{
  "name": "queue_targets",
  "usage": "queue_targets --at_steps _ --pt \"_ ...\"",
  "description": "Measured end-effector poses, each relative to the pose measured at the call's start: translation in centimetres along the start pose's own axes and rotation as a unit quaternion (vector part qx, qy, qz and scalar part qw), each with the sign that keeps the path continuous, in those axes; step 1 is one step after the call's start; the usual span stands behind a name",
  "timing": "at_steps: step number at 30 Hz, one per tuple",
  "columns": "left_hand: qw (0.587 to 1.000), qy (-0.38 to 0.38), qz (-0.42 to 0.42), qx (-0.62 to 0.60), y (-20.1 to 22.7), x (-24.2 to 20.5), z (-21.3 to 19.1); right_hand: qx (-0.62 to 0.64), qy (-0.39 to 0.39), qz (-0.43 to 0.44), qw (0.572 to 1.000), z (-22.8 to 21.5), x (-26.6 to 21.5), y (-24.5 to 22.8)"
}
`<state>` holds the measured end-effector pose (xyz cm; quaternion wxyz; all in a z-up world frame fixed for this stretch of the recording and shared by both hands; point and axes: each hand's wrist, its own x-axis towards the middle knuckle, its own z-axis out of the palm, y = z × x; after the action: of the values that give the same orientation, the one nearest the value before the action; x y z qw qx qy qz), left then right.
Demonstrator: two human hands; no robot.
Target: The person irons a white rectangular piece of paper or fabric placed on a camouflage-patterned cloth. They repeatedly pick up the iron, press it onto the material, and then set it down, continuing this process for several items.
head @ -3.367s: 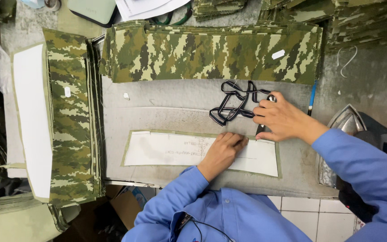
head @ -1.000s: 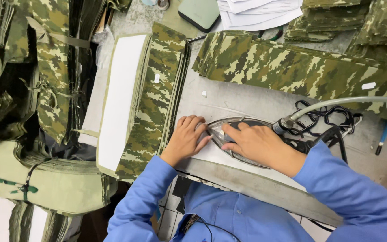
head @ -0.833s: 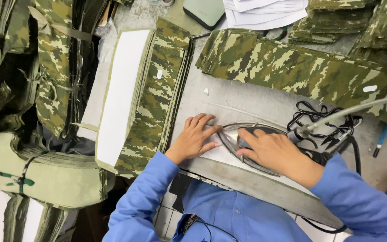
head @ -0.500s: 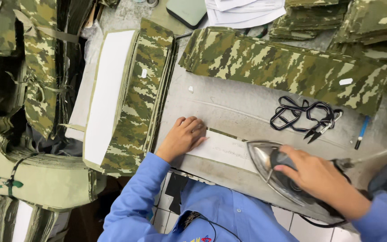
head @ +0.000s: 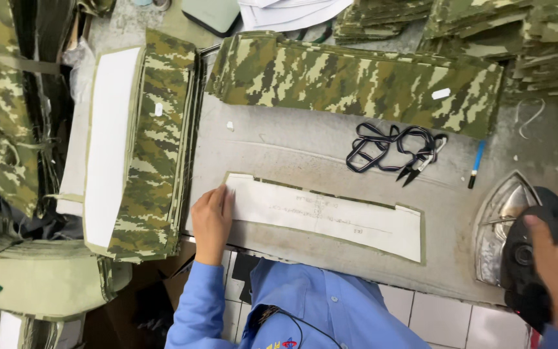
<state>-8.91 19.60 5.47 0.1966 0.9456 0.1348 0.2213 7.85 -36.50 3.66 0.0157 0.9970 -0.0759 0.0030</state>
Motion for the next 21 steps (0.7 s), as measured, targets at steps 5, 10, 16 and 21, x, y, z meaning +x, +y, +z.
queue_targets --at_steps 5,10,16,21 --pt "0.968 -0.097 -0.219 -0.069 -1.9 -0.8 0.9 0.2 0.075 -0.24 0.947 -2.5 -8.0 -15.1" --pt "0.926 -0.095 -0.334 -0.147 -0.3 -0.7 -1.6 0.296 -0.021 -0.161 0.941 3.7 -9.0 -14.9" --pt "0.923 -0.02 -0.307 -0.232 0.5 2.3 -2.6 0.367 0.006 -0.094 0.925 -0.6 -4.0 -17.0" --pt "0.966 -0.05 -0.241 -0.073 0.2 1.4 -0.7 0.217 0.202 -0.245 0.923 -2.8 -3.6 -23.5"
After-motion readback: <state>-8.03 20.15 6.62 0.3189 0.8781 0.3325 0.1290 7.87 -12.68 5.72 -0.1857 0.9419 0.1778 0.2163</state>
